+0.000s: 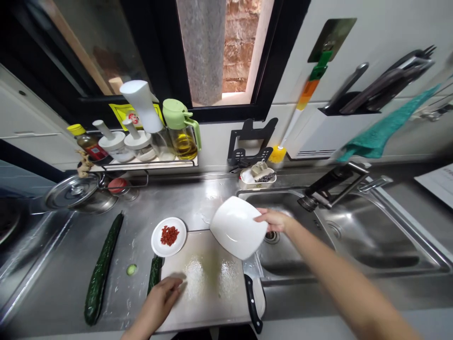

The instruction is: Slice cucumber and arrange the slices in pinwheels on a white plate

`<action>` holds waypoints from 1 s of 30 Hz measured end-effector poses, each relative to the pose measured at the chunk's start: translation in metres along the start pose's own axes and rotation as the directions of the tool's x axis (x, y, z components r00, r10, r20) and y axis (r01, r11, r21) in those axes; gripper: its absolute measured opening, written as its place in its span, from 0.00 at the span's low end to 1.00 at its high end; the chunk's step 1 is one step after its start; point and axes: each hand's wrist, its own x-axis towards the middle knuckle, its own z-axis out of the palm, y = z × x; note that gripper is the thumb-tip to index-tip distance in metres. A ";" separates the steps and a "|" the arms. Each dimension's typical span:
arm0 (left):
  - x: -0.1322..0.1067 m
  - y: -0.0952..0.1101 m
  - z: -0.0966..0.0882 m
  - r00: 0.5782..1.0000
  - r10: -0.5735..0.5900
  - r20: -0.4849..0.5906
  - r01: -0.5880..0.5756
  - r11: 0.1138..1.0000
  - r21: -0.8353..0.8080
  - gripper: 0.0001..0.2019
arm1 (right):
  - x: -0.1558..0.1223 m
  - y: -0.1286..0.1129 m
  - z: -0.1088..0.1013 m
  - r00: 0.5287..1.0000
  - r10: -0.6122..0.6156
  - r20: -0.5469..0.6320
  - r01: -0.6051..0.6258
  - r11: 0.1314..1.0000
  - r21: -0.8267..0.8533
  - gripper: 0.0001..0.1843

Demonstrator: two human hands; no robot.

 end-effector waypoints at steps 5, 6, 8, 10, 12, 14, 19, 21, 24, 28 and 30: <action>0.001 -0.003 0.000 0.999 -0.038 0.009 0.037 0.999 0.014 0.12 | 0.057 0.046 0.065 0.997 0.004 0.074 -0.023 0.966 0.259 0.28; 0.001 -0.004 0.000 0.999 -0.042 0.012 0.042 0.999 0.014 0.12 | 0.065 0.053 0.074 0.998 0.000 0.068 -0.020 0.955 0.296 0.28; 0.001 -0.004 0.001 0.999 -0.049 0.015 0.049 0.999 0.010 0.13 | 0.076 0.062 0.087 0.999 0.001 0.046 -0.017 0.935 0.353 0.29; 0.000 -0.004 0.003 0.999 -0.048 0.009 0.048 0.999 0.002 0.13 | 0.082 0.067 0.095 1.000 0.010 0.026 -0.019 0.921 0.389 0.30; 0.000 -0.004 0.005 0.999 -0.040 0.005 0.040 0.999 -0.008 0.13 | 0.085 0.070 0.100 1.000 0.024 0.009 -0.025 0.911 0.411 0.31; -0.001 -0.002 0.007 0.999 -0.033 0.008 0.033 0.999 -0.017 0.13 | 0.087 0.073 0.103 0.999 0.035 -0.007 -0.029 0.905 0.424 0.32; -0.002 0.002 0.009 0.999 -0.039 -0.005 0.039 0.999 -0.016 0.13 | 0.086 0.078 0.109 0.999 0.036 -0.013 -0.026 0.899 0.437 0.31; -0.003 0.003 0.009 0.999 -0.035 -0.011 0.035 0.999 -0.013 0.13 | 0.085 0.079 0.111 1.000 0.025 -0.009 -0.019 0.901 0.433 0.31; -0.004 0.004 0.009 0.999 -0.033 -0.010 0.033 0.999 -0.018 0.13 | 0.083 0.080 0.113 1.000 0.005 -0.012 0.000 0.912 0.410 0.31; -0.005 0.003 0.011 1.000 -0.028 -0.010 0.028 0.999 -0.040 0.13 | 0.080 0.079 0.114 0.999 -0.033 -0.033 0.043 0.940 0.338 0.29; -0.005 0.004 0.012 1.000 -0.030 -0.004 0.029 0.998 -0.047 0.13 | 0.079 0.079 0.116 0.997 -0.061 -0.052 0.073 0.957 0.280 0.27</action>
